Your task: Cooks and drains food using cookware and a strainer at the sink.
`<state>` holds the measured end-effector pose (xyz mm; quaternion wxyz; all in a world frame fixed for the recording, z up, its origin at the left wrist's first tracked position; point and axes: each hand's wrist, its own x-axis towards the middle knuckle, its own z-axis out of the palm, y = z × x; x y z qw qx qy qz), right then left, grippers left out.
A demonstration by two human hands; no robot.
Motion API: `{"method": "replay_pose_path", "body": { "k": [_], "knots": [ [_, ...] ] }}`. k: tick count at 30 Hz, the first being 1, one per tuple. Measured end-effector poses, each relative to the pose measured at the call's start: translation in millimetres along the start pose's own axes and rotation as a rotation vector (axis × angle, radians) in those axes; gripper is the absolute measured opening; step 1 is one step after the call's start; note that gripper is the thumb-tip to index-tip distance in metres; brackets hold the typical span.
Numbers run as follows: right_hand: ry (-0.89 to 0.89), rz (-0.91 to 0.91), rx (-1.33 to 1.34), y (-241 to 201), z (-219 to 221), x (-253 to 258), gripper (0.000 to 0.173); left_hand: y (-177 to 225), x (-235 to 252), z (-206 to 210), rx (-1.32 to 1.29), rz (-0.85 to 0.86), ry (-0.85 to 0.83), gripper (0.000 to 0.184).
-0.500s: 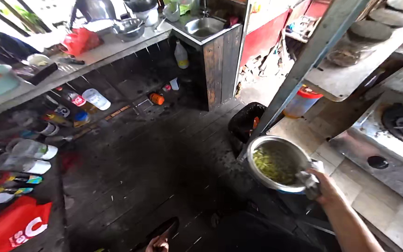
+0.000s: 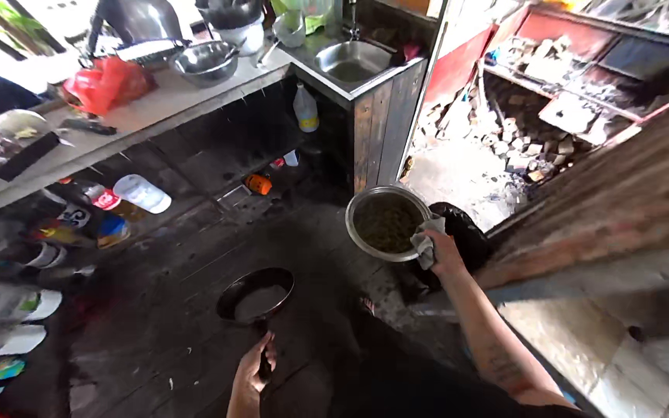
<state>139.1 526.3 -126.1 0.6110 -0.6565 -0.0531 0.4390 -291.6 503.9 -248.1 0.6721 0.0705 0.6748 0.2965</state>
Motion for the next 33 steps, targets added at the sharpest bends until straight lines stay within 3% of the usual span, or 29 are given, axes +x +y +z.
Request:
{"method": "replay_pose_path", "body": {
  "k": [5,12,14,20,23,29,33],
  "knots": [
    [0.093,-0.037,-0.055,-68,45,79,0.012,124,20,86,-0.007,0.029,-0.007,0.02],
    [0.174,-0.089,0.002,-119,108,168,0.011,278,11,156,0.133,0.287,-0.191,0.012],
    [0.174,-0.101,0.026,-129,129,194,0.015,320,20,168,0.159,0.357,-0.249,0.02],
    [0.166,-0.2,0.204,-156,197,250,0.027,454,45,170,0.037,0.54,-0.34,0.031],
    [0.238,-0.238,0.264,-180,237,267,0.021,522,64,163,-0.08,0.614,-0.325,0.03],
    [0.242,-0.386,0.355,-220,311,318,0.025,641,125,171,-0.178,0.594,-0.122,0.028],
    [0.228,-0.363,0.399,-259,367,354,0.028,694,180,177,-0.242,0.552,-0.029,0.026]
  ]
}}
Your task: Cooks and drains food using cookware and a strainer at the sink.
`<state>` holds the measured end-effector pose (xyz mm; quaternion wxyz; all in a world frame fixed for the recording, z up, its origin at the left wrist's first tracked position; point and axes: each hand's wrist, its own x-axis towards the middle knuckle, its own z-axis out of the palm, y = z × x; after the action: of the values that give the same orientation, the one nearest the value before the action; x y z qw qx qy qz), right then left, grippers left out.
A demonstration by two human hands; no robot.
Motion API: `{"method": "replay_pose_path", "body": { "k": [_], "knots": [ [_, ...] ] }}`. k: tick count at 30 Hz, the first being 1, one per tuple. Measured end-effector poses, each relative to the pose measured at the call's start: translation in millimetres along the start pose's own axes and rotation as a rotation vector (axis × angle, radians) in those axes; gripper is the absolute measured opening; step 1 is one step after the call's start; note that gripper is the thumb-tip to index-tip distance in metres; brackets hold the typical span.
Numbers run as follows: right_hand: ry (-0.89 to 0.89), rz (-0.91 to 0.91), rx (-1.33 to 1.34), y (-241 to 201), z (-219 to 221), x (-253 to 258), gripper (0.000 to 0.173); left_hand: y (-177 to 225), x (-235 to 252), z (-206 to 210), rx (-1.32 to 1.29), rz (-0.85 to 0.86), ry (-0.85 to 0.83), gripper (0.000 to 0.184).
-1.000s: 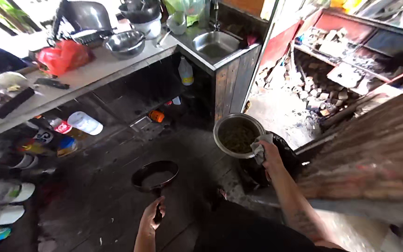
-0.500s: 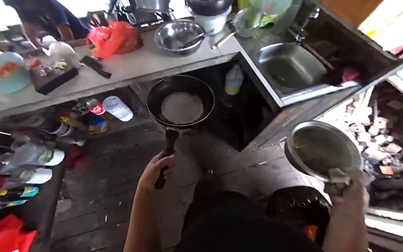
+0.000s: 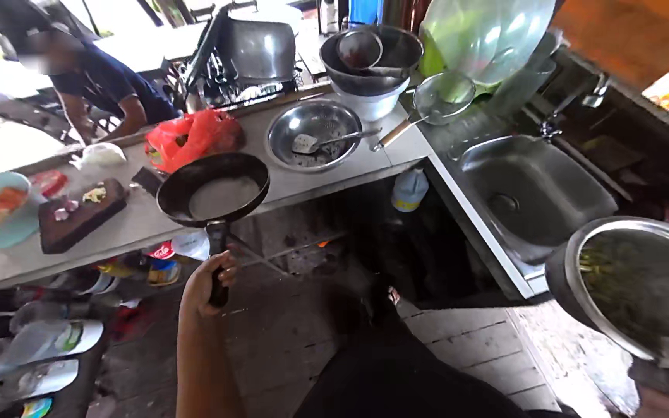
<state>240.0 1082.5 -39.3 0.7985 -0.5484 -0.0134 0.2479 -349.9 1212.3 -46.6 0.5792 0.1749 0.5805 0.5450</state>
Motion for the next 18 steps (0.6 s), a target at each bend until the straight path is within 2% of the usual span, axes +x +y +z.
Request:
{"method": "replay_pose_path", "body": {
  "k": [4,7,12,15,18],
  "knots": [
    [-0.076,0.013,-0.018,8,55,46,0.028,-13,59,14,-0.098,0.006,0.053,0.029],
    [-0.039,0.026,-0.104,22,95,79,0.021,-23,93,18,-0.134,0.024,0.057,0.032],
    [0.031,0.048,-0.184,48,158,112,0.017,-31,138,3,0.132,-0.028,0.101,0.029],
    [0.007,0.035,-0.195,63,179,118,0.018,-24,157,0,0.26,-0.03,0.116,0.028],
    [0.064,0.058,-0.201,79,193,114,0.014,-17,166,3,0.405,-0.036,0.192,0.024]
  ]
}}
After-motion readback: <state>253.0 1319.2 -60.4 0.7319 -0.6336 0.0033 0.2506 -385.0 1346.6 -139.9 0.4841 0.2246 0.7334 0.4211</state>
